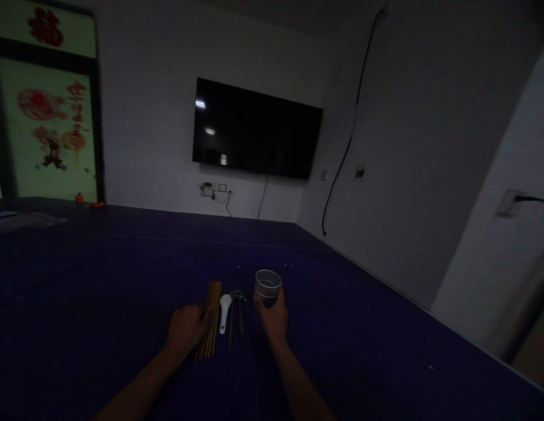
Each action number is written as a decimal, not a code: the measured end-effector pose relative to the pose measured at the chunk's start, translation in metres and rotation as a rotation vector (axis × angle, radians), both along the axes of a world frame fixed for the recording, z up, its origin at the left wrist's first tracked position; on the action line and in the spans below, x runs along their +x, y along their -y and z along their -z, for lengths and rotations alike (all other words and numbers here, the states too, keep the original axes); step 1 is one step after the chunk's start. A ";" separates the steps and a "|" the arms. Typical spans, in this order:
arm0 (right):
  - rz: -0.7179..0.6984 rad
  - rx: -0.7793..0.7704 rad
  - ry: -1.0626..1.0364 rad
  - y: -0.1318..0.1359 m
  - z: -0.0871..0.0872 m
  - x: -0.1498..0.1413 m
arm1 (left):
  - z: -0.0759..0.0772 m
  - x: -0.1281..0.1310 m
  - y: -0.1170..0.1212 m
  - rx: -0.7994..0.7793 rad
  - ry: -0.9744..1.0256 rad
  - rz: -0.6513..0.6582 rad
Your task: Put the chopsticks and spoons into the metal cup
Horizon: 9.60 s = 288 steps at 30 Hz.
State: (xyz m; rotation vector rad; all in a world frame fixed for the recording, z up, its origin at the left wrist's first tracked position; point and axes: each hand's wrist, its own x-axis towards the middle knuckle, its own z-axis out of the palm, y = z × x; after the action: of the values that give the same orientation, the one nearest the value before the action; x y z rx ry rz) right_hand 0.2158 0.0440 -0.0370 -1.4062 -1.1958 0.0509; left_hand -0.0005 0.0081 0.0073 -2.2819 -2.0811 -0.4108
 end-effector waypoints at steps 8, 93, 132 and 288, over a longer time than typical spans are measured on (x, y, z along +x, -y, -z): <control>-0.013 -0.036 -0.032 0.002 -0.002 -0.002 | 0.000 0.000 0.000 -0.020 -0.010 0.017; -0.355 0.070 0.691 0.057 -0.027 -0.056 | -0.007 -0.001 0.003 -0.143 -0.153 0.002; -0.346 0.058 0.703 0.057 -0.029 -0.057 | -0.007 -0.011 -0.004 -0.167 -0.172 0.046; 0.104 0.102 0.068 0.012 -0.046 0.024 | 0.005 0.000 -0.002 0.169 0.198 0.139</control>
State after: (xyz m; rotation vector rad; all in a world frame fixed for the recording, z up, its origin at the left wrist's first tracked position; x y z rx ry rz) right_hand 0.2402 0.0321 0.0089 -1.3873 -1.1625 -0.1295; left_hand -0.0001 0.0100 0.0025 -2.3769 -1.8858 -0.8166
